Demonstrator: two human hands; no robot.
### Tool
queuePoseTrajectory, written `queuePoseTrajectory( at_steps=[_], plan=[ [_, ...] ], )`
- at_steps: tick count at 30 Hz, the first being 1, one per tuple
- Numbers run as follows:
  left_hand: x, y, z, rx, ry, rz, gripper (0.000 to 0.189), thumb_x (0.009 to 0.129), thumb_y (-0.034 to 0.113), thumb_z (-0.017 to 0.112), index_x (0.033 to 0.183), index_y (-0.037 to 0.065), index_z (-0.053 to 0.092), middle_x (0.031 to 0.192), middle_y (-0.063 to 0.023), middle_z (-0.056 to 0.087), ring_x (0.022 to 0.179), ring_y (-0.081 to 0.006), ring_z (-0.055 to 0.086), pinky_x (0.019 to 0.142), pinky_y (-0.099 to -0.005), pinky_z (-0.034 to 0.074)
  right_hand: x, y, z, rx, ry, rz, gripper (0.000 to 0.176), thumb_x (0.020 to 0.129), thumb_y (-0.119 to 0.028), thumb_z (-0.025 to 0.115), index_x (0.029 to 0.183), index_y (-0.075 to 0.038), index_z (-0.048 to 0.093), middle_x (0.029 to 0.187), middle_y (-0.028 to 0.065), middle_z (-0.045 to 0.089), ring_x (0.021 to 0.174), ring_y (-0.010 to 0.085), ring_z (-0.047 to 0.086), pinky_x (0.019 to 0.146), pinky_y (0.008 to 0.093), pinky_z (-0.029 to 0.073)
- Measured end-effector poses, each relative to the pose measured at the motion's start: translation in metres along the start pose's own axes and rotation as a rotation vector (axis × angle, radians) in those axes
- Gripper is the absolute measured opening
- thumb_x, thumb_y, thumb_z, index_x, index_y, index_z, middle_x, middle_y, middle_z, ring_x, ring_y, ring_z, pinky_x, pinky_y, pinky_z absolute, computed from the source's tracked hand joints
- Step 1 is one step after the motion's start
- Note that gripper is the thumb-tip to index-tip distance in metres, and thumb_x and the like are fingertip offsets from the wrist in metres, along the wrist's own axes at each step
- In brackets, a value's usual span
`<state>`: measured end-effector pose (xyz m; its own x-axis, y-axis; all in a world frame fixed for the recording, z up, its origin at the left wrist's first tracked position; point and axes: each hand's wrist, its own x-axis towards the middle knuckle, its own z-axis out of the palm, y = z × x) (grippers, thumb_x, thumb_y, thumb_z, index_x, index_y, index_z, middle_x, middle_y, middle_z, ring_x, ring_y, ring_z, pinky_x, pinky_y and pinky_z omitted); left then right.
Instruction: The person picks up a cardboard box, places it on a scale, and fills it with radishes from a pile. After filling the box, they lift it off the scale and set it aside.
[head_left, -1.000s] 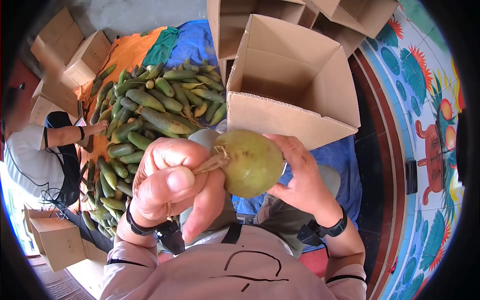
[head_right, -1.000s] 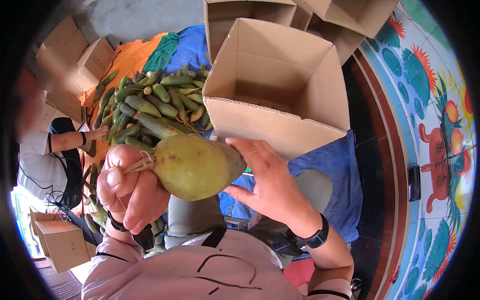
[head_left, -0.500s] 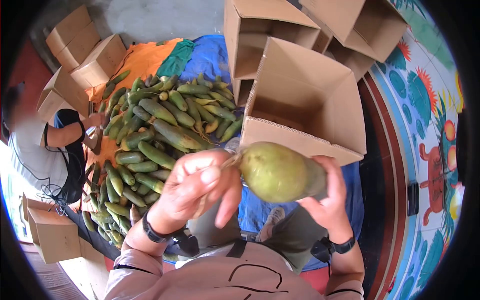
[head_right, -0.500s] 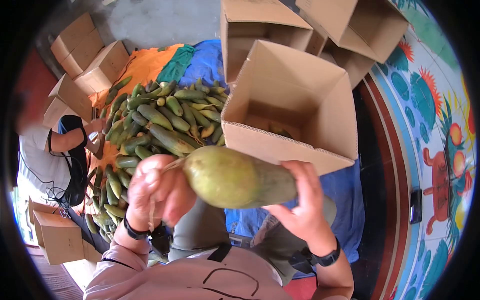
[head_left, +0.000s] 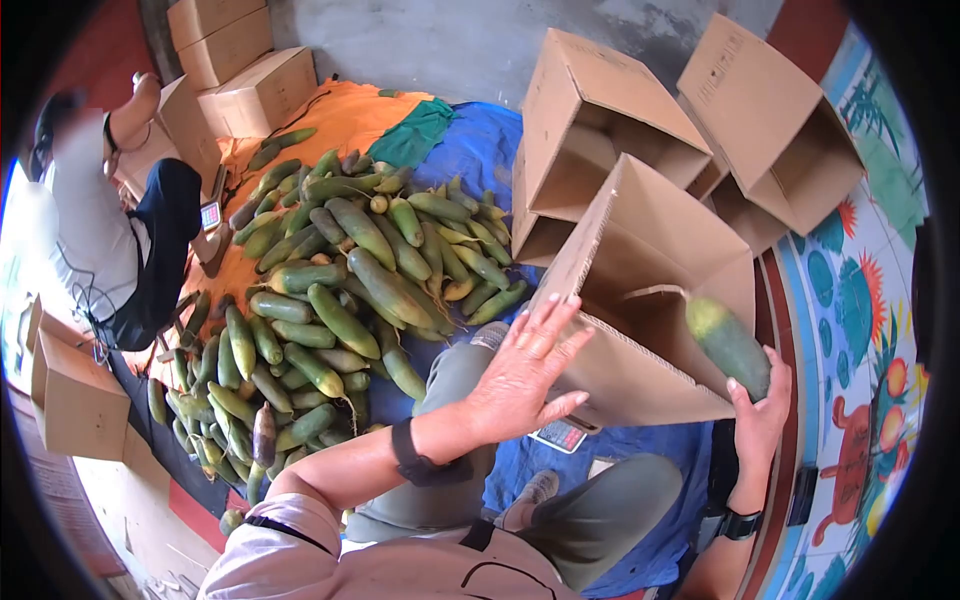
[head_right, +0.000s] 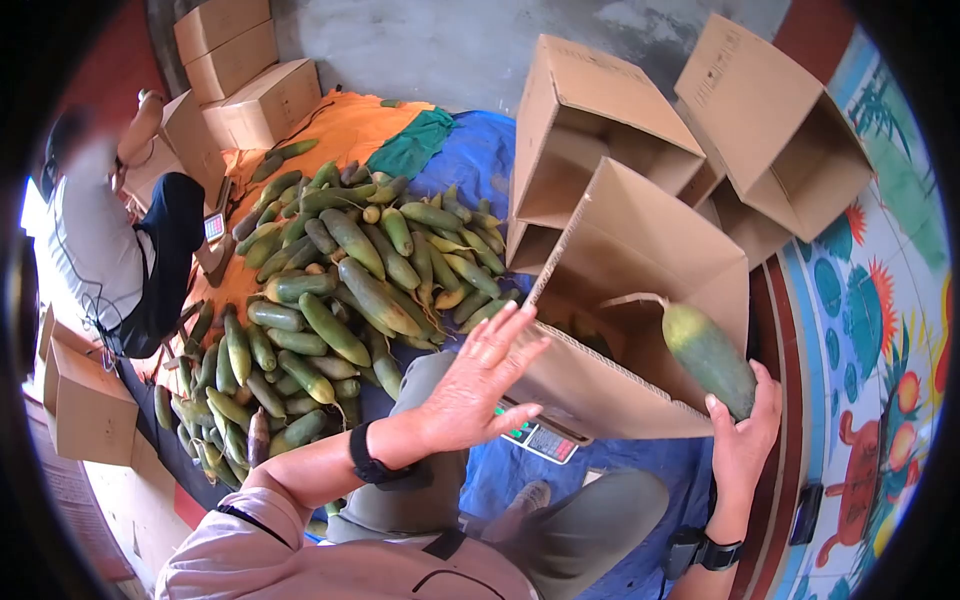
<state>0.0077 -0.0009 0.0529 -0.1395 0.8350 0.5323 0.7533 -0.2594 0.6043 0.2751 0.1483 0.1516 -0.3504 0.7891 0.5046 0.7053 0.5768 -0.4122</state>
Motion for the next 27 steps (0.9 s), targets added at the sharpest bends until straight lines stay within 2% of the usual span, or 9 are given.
queuePoseTrajectory(
  at_steps=[5, 8, 12, 14, 18, 20, 21, 24, 27],
  plan=[
    [-0.001, -0.005, 0.008, 0.122, -0.018, 0.019, 0.077, 0.074, 0.026, 0.072, 0.14, 0.013, 0.035, 0.15, -0.0191, 0.021, 0.138, -0.0399, 0.021, 0.108, -0.057, 0.022, 0.022, 0.025, 0.02, -0.1, -0.125, 0.038, 0.05, 0.068, -0.008, 0.07, 0.115, -0.002, 0.055, 0.107, 0.015, 0.058, 0.1, 0.0308, 0.057, 0.089, 0.0364, 0.043],
    [-0.002, -0.005, 0.01, 0.123, 0.002, 0.008, 0.078, 0.073, 0.023, 0.073, 0.14, 0.013, 0.035, 0.15, -0.0169, 0.021, 0.138, -0.0397, 0.022, 0.107, -0.0589, 0.022, 0.032, 0.035, 0.035, -0.375, -0.359, -0.03, 0.049, 0.066, -0.013, 0.074, 0.111, -0.003, 0.058, 0.105, 0.0157, 0.061, 0.096, 0.0324, 0.059, 0.084, 0.0384, 0.046],
    [-0.002, -0.005, 0.013, 0.124, 0.0, -0.006, 0.078, 0.073, 0.021, 0.073, 0.141, 0.013, 0.034, 0.15, -0.0162, 0.021, 0.138, -0.0391, 0.022, 0.106, -0.0596, 0.022, 0.049, 0.033, 0.042, -0.362, -0.572, -0.016, 0.045, 0.067, -0.013, 0.074, 0.108, -0.003, 0.06, 0.102, 0.0171, 0.062, 0.094, 0.0324, 0.06, 0.083, 0.0375, 0.047],
    [-0.001, -0.004, 0.012, 0.12, -0.001, -0.006, 0.079, 0.073, 0.02, 0.073, 0.141, 0.013, 0.033, 0.149, -0.016, 0.022, 0.137, -0.0388, 0.022, 0.106, -0.0596, 0.023, 0.053, 0.028, 0.044, -0.207, -0.661, 0.032, 0.039, 0.069, -0.009, 0.072, 0.106, -0.003, 0.061, 0.098, 0.0168, 0.064, 0.091, 0.0279, 0.062, 0.082, 0.0346, 0.048],
    [-0.001, -0.003, 0.014, 0.14, 0.0, -0.016, 0.078, 0.073, 0.019, 0.072, 0.141, 0.013, 0.033, 0.149, -0.0159, 0.022, 0.137, -0.0388, 0.022, 0.106, -0.0594, 0.024, 0.053, 0.07, 0.056, 0.057, -0.678, 0.101, 0.03, 0.075, -0.004, 0.066, 0.104, -0.001, 0.061, 0.094, 0.0147, 0.065, 0.087, 0.0218, 0.063, 0.08, 0.0313, 0.048],
    [-0.002, -0.001, 0.012, 0.128, 0.001, -0.022, 0.077, 0.072, 0.017, 0.072, 0.14, 0.013, 0.034, 0.149, -0.0159, 0.022, 0.137, -0.0388, 0.022, 0.105, -0.0591, 0.025, 0.052, 0.087, 0.058, 0.144, -0.475, 0.249, 0.023, 0.081, -0.001, 0.06, 0.103, 0.002, 0.06, 0.089, 0.012, 0.064, 0.083, 0.0178, 0.061, 0.076, 0.0292, 0.048],
    [-0.004, 0.0, 0.014, 0.134, -0.002, -0.031, 0.077, 0.072, 0.017, 0.072, 0.14, 0.013, 0.034, 0.149, -0.0159, 0.022, 0.137, -0.0388, 0.022, 0.105, -0.0591, 0.025, 0.047, 0.074, 0.052, 0.169, -0.429, 0.227, 0.016, 0.086, -0.003, 0.055, 0.1, 0.004, 0.059, 0.084, 0.011, 0.063, 0.079, 0.0176, 0.061, 0.072, 0.0292, 0.047],
    [-0.005, 0.001, 0.015, 0.105, 0.023, -0.025, 0.076, 0.071, 0.014, 0.072, 0.138, 0.012, 0.036, 0.149, -0.0154, 0.023, 0.137, -0.0382, 0.023, 0.106, -0.0578, 0.026, 0.024, 0.033, 0.039, 0.112, -0.435, 0.095, 0.016, 0.089, -0.007, 0.053, 0.098, 0.004, 0.058, 0.083, 0.0113, 0.061, 0.081, 0.0187, 0.06, 0.072, 0.03, 0.046],
    [-0.007, 0.001, 0.013, 0.075, 0.053, -0.049, 0.075, 0.071, 0.013, 0.071, 0.138, 0.011, 0.037, 0.149, -0.0153, 0.024, 0.137, -0.0383, 0.023, 0.106, -0.0562, 0.026, -0.006, 0.005, 0.033, 0.05, -0.332, -0.029, 0.019, 0.091, -0.011, 0.05, 0.101, 0.004, 0.056, 0.09, 0.0139, 0.06, 0.088, 0.0247, 0.059, 0.078, 0.0332, 0.045]
  ],
)
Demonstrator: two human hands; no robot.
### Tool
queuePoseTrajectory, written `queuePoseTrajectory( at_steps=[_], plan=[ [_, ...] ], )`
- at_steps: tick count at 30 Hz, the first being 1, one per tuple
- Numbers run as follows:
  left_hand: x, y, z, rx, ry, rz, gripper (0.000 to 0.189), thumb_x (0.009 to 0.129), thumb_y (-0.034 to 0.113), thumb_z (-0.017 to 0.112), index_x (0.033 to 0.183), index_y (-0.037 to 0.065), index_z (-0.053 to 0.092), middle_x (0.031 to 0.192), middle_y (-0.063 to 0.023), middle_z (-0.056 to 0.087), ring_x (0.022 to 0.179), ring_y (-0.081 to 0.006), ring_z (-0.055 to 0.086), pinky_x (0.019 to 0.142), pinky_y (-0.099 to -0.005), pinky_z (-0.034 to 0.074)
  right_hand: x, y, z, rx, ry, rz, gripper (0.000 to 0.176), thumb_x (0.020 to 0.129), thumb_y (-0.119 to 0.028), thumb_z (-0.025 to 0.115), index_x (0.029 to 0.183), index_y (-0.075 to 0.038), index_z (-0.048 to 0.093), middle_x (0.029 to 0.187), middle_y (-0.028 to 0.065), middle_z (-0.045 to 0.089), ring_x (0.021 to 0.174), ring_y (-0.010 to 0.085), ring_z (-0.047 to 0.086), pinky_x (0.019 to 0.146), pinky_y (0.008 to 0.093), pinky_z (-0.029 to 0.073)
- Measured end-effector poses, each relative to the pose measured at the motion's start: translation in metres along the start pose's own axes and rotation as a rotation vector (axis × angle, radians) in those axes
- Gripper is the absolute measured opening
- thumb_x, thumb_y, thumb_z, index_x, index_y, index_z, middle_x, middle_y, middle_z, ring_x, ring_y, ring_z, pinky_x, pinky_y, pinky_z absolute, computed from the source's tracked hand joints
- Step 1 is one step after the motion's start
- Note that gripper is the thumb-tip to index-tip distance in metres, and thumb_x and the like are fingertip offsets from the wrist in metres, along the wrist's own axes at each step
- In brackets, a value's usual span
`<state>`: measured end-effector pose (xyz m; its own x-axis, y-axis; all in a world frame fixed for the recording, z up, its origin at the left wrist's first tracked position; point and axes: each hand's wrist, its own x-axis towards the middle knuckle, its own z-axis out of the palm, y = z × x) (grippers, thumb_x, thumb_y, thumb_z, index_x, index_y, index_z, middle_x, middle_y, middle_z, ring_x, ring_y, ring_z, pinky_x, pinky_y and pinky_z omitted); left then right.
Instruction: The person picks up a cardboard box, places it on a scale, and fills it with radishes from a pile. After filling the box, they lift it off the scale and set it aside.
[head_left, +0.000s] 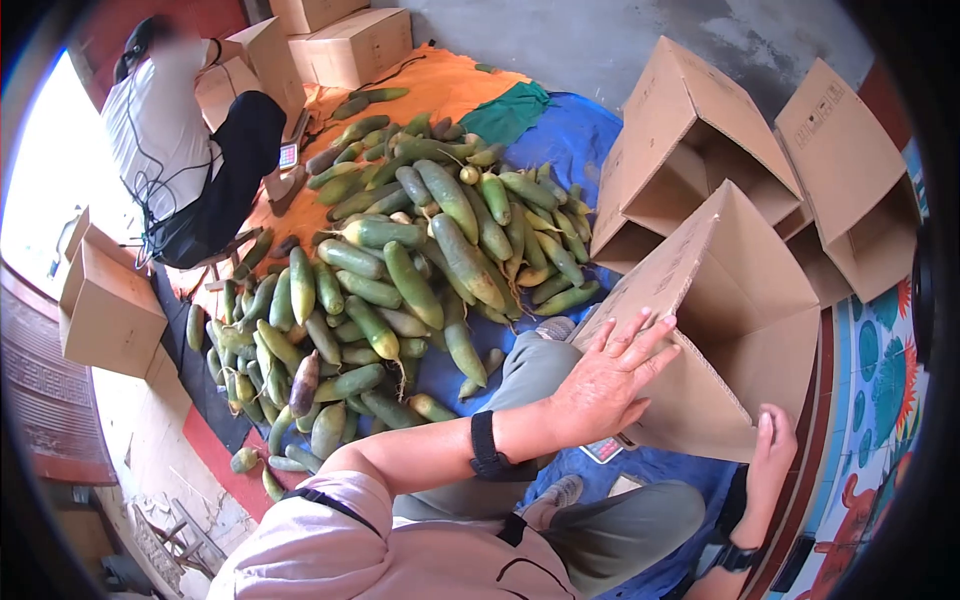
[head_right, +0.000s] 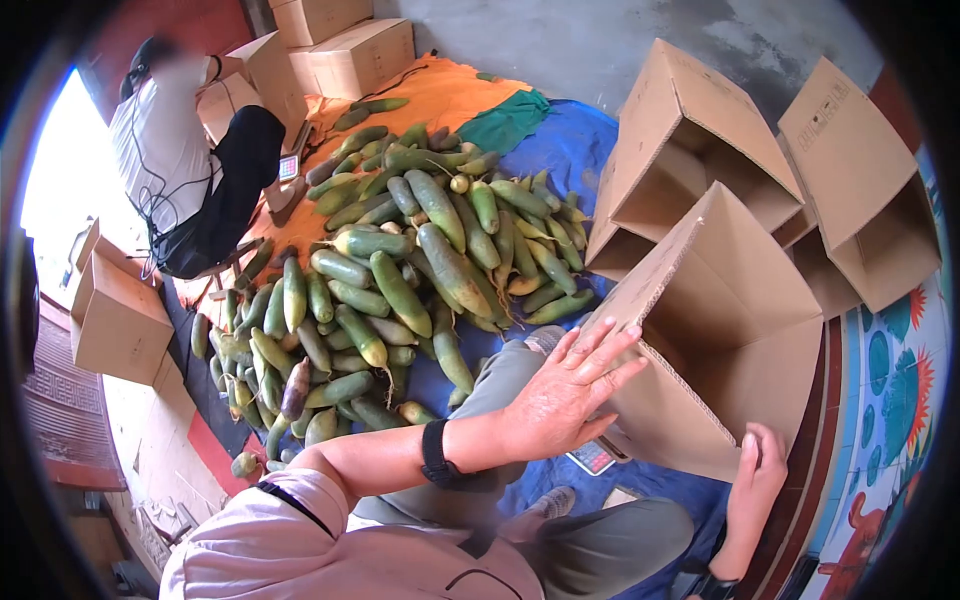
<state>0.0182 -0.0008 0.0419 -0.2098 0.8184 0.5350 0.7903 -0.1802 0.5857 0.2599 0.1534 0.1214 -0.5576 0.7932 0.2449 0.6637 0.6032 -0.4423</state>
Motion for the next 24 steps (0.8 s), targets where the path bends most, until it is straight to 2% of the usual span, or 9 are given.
queuePoseTrajectory(
  at_steps=[2, 3, 6, 10, 14, 16, 20, 22, 24],
  plan=[
    [-0.007, -0.003, -0.003, -0.008, 0.009, 0.0, 0.074, 0.071, 0.012, 0.071, 0.137, 0.009, 0.038, 0.148, -0.016, 0.025, 0.137, -0.0391, 0.023, 0.107, -0.0551, 0.026, -0.016, -0.01, 0.005, -0.098, 0.1, -0.134, 0.022, 0.092, -0.011, 0.048, 0.107, 0.003, 0.055, 0.101, 0.0161, 0.058, 0.096, 0.0313, 0.056, 0.085, 0.037, 0.043],
    [-0.015, -0.008, -0.006, -0.014, 0.039, -0.001, 0.071, 0.072, 0.012, 0.071, 0.135, 0.008, 0.039, 0.147, -0.0164, 0.027, 0.136, -0.0393, 0.024, 0.107, -0.0541, 0.026, -0.023, -0.005, 0.005, -0.16, 0.084, -0.103, 0.026, 0.092, -0.01, 0.048, 0.115, 0.002, 0.054, 0.111, 0.0177, 0.055, 0.104, 0.0348, 0.053, 0.091, 0.0406, 0.041],
    [-0.042, -0.027, -0.024, -0.005, 0.121, -0.072, 0.054, 0.073, 0.01, 0.069, 0.123, 0.004, 0.05, 0.139, -0.0169, 0.039, 0.132, -0.0393, 0.032, 0.106, -0.0483, 0.032, -0.04, -0.001, 0.011, -0.303, 0.193, -0.152, 0.031, 0.091, -0.01, 0.05, 0.12, 0.001, 0.052, 0.119, 0.0185, 0.053, 0.111, 0.0351, 0.05, 0.095, 0.0422, 0.039],
    [-0.107, -0.081, -0.049, 0.154, 0.113, -0.314, 0.044, 0.072, 0.009, 0.068, 0.114, 0.003, 0.056, 0.124, -0.0174, 0.053, 0.125, -0.039, 0.042, 0.102, -0.0466, 0.038, -0.054, 0.004, 0.01, -0.292, 0.246, -0.158, 0.034, 0.091, -0.01, 0.05, 0.123, 0.002, 0.05, 0.125, 0.0193, 0.051, 0.115, 0.0357, 0.048, 0.097, 0.0432, 0.037],
    [-0.197, -0.132, -0.07, 0.309, 0.07, -0.584, 0.033, 0.073, 0.011, 0.066, 0.104, 0.002, 0.059, 0.109, -0.0173, 0.06, 0.111, -0.0366, 0.051, 0.096, -0.0431, 0.042, -0.069, 0.014, 0.012, -0.323, 0.349, -0.191, 0.031, 0.094, -0.01, 0.047, 0.122, 0.003, 0.051, 0.125, 0.0181, 0.052, 0.117, 0.0335, 0.049, 0.099, 0.0408, 0.037],
    [-0.241, -0.147, -0.079, 0.354, -0.036, -0.809, 0.033, 0.073, 0.014, 0.065, 0.103, 0.003, 0.061, 0.106, -0.0175, 0.061, 0.106, -0.0357, 0.054, 0.093, -0.0427, 0.043, -0.078, 0.019, 0.014, -0.33, 0.376, -0.205, 0.03, 0.094, -0.009, 0.047, 0.121, 0.004, 0.052, 0.125, 0.0185, 0.052, 0.116, 0.0337, 0.049, 0.099, 0.0408, 0.037],
    [-0.31, -0.177, -0.09, 0.433, 0.024, -1.08, 0.03, 0.074, 0.018, 0.065, 0.1, 0.004, 0.063, 0.104, -0.0173, 0.062, 0.103, -0.0345, 0.056, 0.089, -0.0423, 0.046, -0.089, 0.021, 0.02, -0.292, 0.388, -0.171, 0.028, 0.094, -0.007, 0.048, 0.118, 0.005, 0.053, 0.121, 0.0192, 0.054, 0.112, 0.0338, 0.052, 0.096, 0.0409, 0.039],
    [-0.331, -0.196, -0.096, 0.457, 0.222, -1.161, 0.029, 0.075, 0.019, 0.064, 0.098, 0.001, 0.062, 0.098, -0.0181, 0.065, 0.094, -0.0349, 0.061, 0.083, -0.0414, 0.049, -0.092, 0.022, 0.022, -0.3, 0.386, -0.188, 0.026, 0.094, -0.007, 0.048, 0.117, 0.005, 0.054, 0.119, 0.0193, 0.055, 0.11, 0.0337, 0.053, 0.094, 0.0415, 0.041],
    [-0.348, -0.221, -0.107, 0.382, 0.394, -1.349, 0.031, 0.078, 0.02, 0.064, 0.102, 0.001, 0.061, 0.098, -0.0181, 0.065, 0.094, -0.0337, 0.062, 0.084, -0.0408, 0.049, -0.095, 0.024, 0.022, -0.313, 0.386, -0.218, 0.025, 0.093, -0.006, 0.048, 0.115, 0.005, 0.054, 0.118, 0.0197, 0.056, 0.108, 0.034, 0.053, 0.093, 0.0416, 0.042]
  ],
)
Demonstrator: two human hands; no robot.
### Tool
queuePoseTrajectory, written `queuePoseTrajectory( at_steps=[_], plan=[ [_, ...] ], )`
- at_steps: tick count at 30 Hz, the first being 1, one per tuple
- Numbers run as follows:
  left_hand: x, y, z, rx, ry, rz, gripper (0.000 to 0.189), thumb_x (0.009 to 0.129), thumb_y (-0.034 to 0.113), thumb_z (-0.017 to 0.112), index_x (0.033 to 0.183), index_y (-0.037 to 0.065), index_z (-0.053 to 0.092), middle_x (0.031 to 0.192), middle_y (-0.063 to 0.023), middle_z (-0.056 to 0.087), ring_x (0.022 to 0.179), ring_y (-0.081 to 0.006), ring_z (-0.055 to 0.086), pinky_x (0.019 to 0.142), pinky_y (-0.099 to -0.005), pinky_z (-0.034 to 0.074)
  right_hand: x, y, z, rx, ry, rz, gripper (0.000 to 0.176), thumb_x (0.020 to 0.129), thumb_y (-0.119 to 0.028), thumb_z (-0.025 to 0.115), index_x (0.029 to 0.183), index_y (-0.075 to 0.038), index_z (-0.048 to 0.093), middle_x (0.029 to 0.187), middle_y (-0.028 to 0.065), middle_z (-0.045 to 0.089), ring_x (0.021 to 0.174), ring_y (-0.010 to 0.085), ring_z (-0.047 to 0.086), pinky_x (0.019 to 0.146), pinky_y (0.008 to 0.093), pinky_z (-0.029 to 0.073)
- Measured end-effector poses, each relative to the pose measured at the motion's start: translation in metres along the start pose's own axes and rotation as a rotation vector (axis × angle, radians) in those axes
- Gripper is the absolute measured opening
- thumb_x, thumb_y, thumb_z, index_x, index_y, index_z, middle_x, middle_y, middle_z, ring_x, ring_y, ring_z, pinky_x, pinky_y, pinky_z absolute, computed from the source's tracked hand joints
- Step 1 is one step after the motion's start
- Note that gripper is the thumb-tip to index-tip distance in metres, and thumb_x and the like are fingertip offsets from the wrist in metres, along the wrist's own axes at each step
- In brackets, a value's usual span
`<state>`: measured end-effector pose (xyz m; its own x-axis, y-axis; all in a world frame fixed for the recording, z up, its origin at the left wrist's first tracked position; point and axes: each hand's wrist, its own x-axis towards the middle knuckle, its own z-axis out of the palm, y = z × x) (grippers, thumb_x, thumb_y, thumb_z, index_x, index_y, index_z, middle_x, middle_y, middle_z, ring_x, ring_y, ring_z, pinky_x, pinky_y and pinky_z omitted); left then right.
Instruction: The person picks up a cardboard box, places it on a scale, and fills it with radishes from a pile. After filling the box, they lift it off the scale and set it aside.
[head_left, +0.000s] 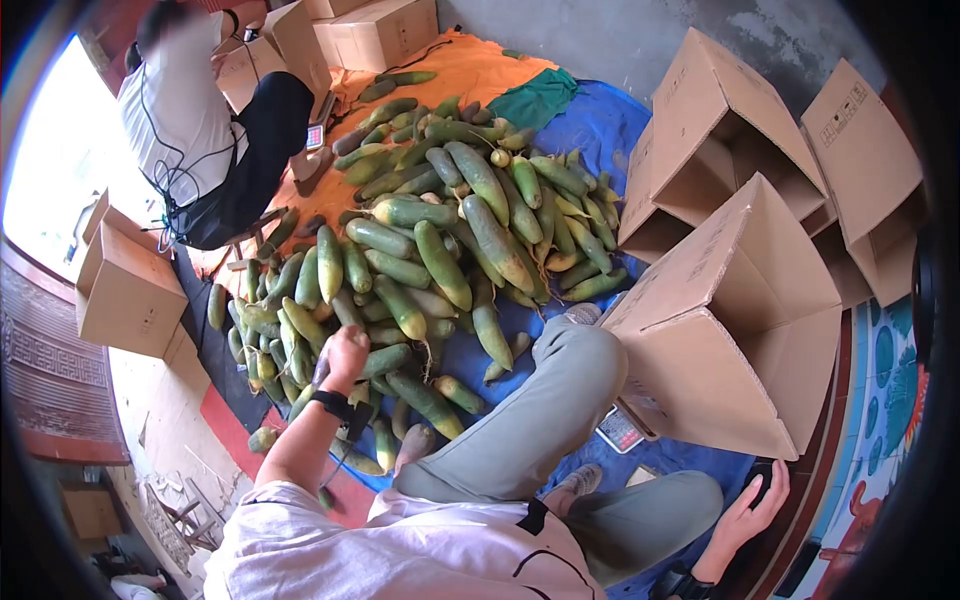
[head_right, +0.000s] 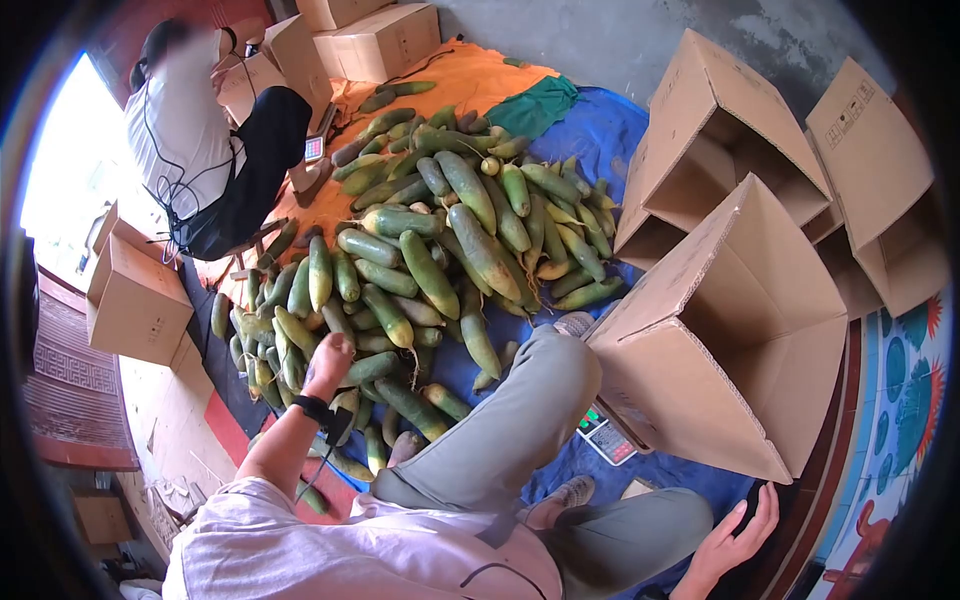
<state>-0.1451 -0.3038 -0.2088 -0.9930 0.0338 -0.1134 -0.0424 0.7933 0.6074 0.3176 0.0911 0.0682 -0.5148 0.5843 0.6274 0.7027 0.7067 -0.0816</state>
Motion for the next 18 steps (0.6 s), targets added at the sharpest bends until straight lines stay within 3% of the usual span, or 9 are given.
queuePoseTrajectory(
  at_steps=[3, 7, 10, 12, 18],
  plan=[
    [0.03, -0.007, -0.007, 0.009, 0.171, -0.129, 0.037, 0.081, 0.022, 0.063, 0.112, 0.003, 0.057, 0.098, -0.0167, 0.065, 0.092, -0.0335, 0.063, 0.084, -0.0413, 0.049, -0.003, 0.0, -0.001, -0.001, 0.004, 0.004, 0.024, 0.093, -0.006, 0.048, 0.114, 0.005, 0.055, 0.117, 0.02, 0.056, 0.107, 0.0343, 0.054, 0.093, 0.0419, 0.042],
    [0.047, -0.007, -0.008, 0.058, 0.246, -0.156, 0.031, 0.081, 0.024, 0.063, 0.104, 0.004, 0.06, 0.096, -0.0166, 0.066, 0.092, -0.0326, 0.063, 0.084, -0.0419, 0.049, -0.009, 0.0, -0.002, -0.009, -0.002, 0.027, 0.024, 0.093, -0.005, 0.048, 0.113, 0.006, 0.055, 0.116, 0.02, 0.056, 0.106, 0.0343, 0.054, 0.093, 0.0418, 0.042],
    [0.044, 0.0, -0.002, 0.071, 0.049, -0.148, 0.023, 0.08, 0.024, 0.062, 0.095, 0.006, 0.066, 0.094, -0.0178, 0.067, 0.093, -0.0299, 0.064, 0.084, -0.0397, 0.05, -0.013, -0.001, -0.002, 0.002, -0.003, 0.041, 0.023, 0.093, -0.004, 0.048, 0.112, 0.006, 0.055, 0.116, 0.02, 0.057, 0.106, 0.0343, 0.055, 0.093, 0.0416, 0.042],
    [0.037, 0.011, 0.005, -0.037, -0.107, -0.165, 0.025, 0.08, 0.024, 0.061, 0.098, 0.006, 0.066, 0.096, -0.0172, 0.067, 0.094, -0.0298, 0.064, 0.084, -0.0391, 0.05, -0.016, 0.001, 0.0, -0.005, -0.003, 0.028, 0.022, 0.092, -0.003, 0.048, 0.111, 0.006, 0.055, 0.115, 0.0201, 0.057, 0.105, 0.0343, 0.055, 0.092, 0.0413, 0.042],
    [0.031, 0.008, 0.059, 0.041, -0.158, -0.061, 0.03, 0.078, 0.025, 0.059, 0.101, 0.006, 0.065, 0.098, -0.0133, 0.068, 0.096, -0.0282, 0.064, 0.085, -0.0367, 0.05, -0.026, 0.016, 0.007, -0.023, -0.016, 0.046, 0.022, 0.091, -0.003, 0.049, 0.111, 0.006, 0.055, 0.113, 0.0201, 0.057, 0.103, 0.0348, 0.054, 0.091, 0.042, 0.043]
  ],
)
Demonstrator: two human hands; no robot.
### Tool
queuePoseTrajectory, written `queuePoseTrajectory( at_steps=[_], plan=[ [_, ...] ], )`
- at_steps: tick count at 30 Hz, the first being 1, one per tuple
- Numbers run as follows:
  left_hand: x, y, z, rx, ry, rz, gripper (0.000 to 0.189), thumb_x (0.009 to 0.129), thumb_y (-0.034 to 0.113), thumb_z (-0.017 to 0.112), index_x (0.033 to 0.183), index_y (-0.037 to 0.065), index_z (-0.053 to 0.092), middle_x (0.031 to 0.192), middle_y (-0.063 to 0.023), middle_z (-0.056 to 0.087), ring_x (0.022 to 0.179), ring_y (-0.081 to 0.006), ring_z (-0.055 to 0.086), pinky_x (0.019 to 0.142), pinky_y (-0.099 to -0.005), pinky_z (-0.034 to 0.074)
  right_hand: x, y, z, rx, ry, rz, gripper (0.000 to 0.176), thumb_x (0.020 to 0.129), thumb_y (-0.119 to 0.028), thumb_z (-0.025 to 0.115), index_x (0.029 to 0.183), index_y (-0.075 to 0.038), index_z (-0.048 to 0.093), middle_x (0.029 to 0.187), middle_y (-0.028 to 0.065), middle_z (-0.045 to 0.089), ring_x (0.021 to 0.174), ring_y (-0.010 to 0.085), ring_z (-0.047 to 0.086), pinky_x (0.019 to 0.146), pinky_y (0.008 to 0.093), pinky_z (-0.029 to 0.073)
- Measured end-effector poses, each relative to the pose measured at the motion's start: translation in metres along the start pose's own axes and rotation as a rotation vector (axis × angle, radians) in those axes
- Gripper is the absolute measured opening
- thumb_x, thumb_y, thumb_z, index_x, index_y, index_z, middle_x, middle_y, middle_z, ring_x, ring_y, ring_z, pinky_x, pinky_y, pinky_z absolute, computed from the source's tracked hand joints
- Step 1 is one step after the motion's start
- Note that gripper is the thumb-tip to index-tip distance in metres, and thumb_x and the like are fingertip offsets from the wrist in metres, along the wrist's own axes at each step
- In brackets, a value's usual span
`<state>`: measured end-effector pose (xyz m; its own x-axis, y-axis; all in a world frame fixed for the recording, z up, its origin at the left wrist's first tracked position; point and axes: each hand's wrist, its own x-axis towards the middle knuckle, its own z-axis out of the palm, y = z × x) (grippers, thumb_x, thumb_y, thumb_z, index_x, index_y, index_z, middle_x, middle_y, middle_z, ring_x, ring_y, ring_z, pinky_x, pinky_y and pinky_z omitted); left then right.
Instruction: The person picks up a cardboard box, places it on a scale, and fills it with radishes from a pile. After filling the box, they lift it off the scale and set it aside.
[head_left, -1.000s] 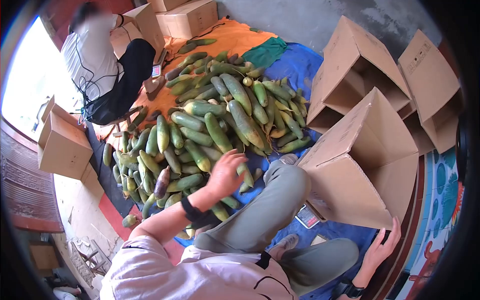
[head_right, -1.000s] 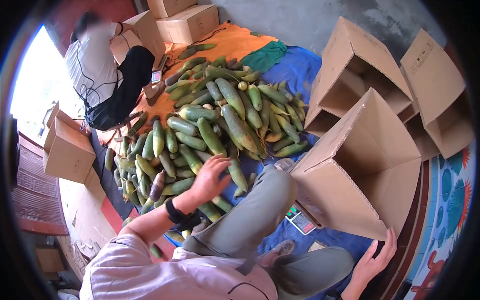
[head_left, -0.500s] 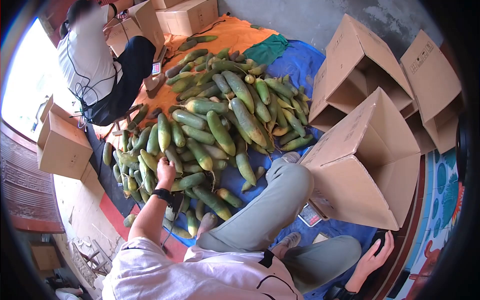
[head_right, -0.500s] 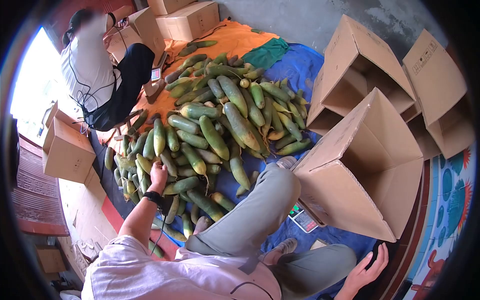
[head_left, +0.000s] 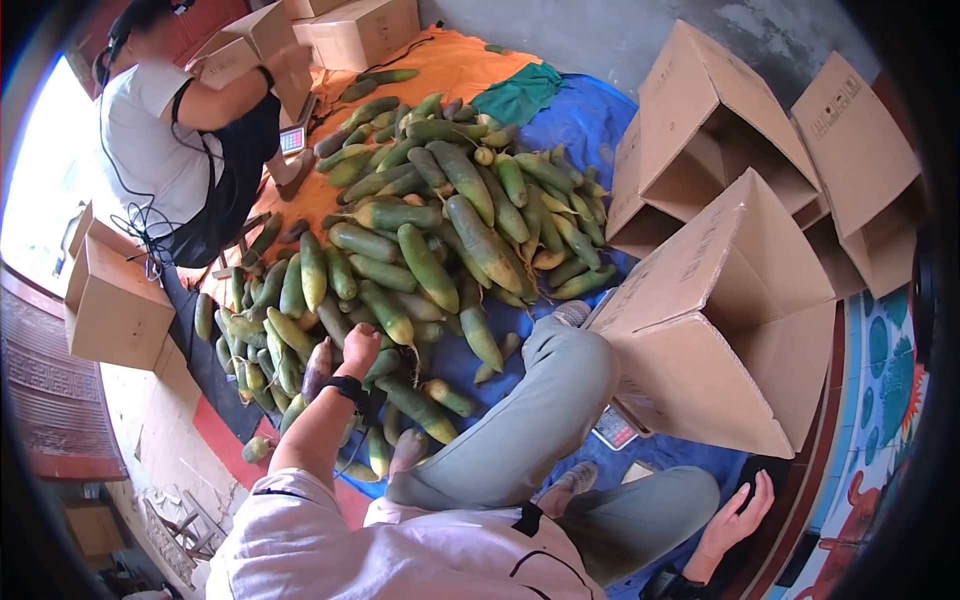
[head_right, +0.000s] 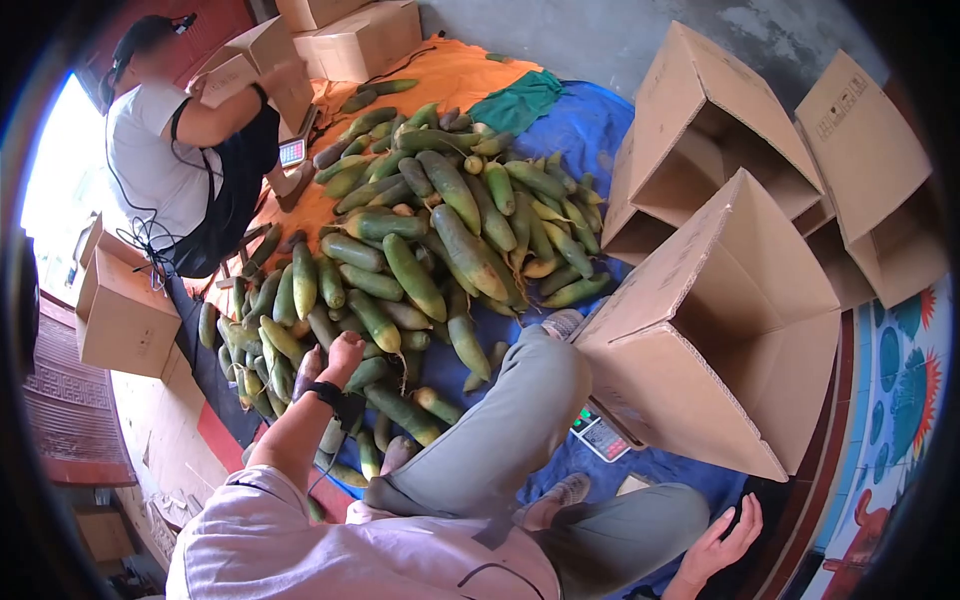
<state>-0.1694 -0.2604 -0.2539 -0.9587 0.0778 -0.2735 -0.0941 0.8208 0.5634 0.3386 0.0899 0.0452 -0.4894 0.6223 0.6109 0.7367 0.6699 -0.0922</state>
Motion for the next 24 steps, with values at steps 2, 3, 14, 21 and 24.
queuePoseTrajectory(
  at_steps=[2, 3, 14, 21, 24],
  plan=[
    [-0.004, 0.008, 0.008, -0.009, -0.064, -0.015, 0.03, 0.078, 0.024, 0.058, 0.102, 0.006, 0.065, 0.098, -0.0139, 0.068, 0.096, -0.0287, 0.064, 0.085, -0.0371, 0.049, -0.009, 0.013, 0.007, -0.002, -0.01, 0.024, 0.022, 0.091, -0.003, 0.05, 0.111, 0.005, 0.056, 0.112, 0.0199, 0.057, 0.103, 0.0347, 0.054, 0.091, 0.042, 0.043],
    [-0.005, 0.014, 0.011, -0.015, -0.066, -0.019, 0.03, 0.079, 0.022, 0.057, 0.102, 0.005, 0.064, 0.099, -0.0148, 0.067, 0.097, -0.0296, 0.063, 0.085, -0.0374, 0.049, -0.013, 0.018, 0.012, 0.001, -0.021, 0.044, 0.022, 0.091, -0.004, 0.051, 0.111, 0.005, 0.056, 0.112, 0.0197, 0.056, 0.103, 0.0346, 0.054, 0.091, 0.042, 0.043],
    [0.027, 0.093, 0.007, 0.006, 0.084, 0.259, 0.029, 0.079, 0.021, 0.058, 0.102, 0.004, 0.062, 0.099, -0.0163, 0.065, 0.097, -0.0329, 0.061, 0.085, -0.0401, 0.049, -0.038, 0.032, 0.048, -0.008, -0.123, 0.151, 0.023, 0.09, -0.006, 0.051, 0.111, 0.004, 0.056, 0.111, 0.0188, 0.056, 0.103, 0.0345, 0.053, 0.092, 0.0419, 0.041],
    [0.005, 0.043, 0.015, 0.207, -0.034, 0.201, 0.026, 0.076, 0.017, 0.057, 0.098, 0.005, 0.064, 0.1, -0.0185, 0.062, 0.097, -0.0359, 0.059, 0.084, -0.0433, 0.048, -0.041, 0.031, 0.047, 0.014, -0.124, 0.162, 0.023, 0.091, -0.005, 0.05, 0.11, 0.005, 0.056, 0.11, 0.0197, 0.056, 0.102, 0.0353, 0.053, 0.091, 0.0422, 0.042],
    [-0.033, 0.002, 0.015, 0.415, -0.067, 0.338, 0.032, 0.074, 0.02, 0.062, 0.104, 0.008, 0.062, 0.107, -0.0147, 0.058, 0.103, -0.0331, 0.055, 0.087, -0.0427, 0.046, -0.04, 0.031, 0.048, 0.031, -0.124, 0.151, 0.022, 0.091, -0.005, 0.05, 0.11, 0.005, 0.056, 0.109, 0.0198, 0.056, 0.102, 0.0355, 0.054, 0.09, 0.0422, 0.042]
  ],
)
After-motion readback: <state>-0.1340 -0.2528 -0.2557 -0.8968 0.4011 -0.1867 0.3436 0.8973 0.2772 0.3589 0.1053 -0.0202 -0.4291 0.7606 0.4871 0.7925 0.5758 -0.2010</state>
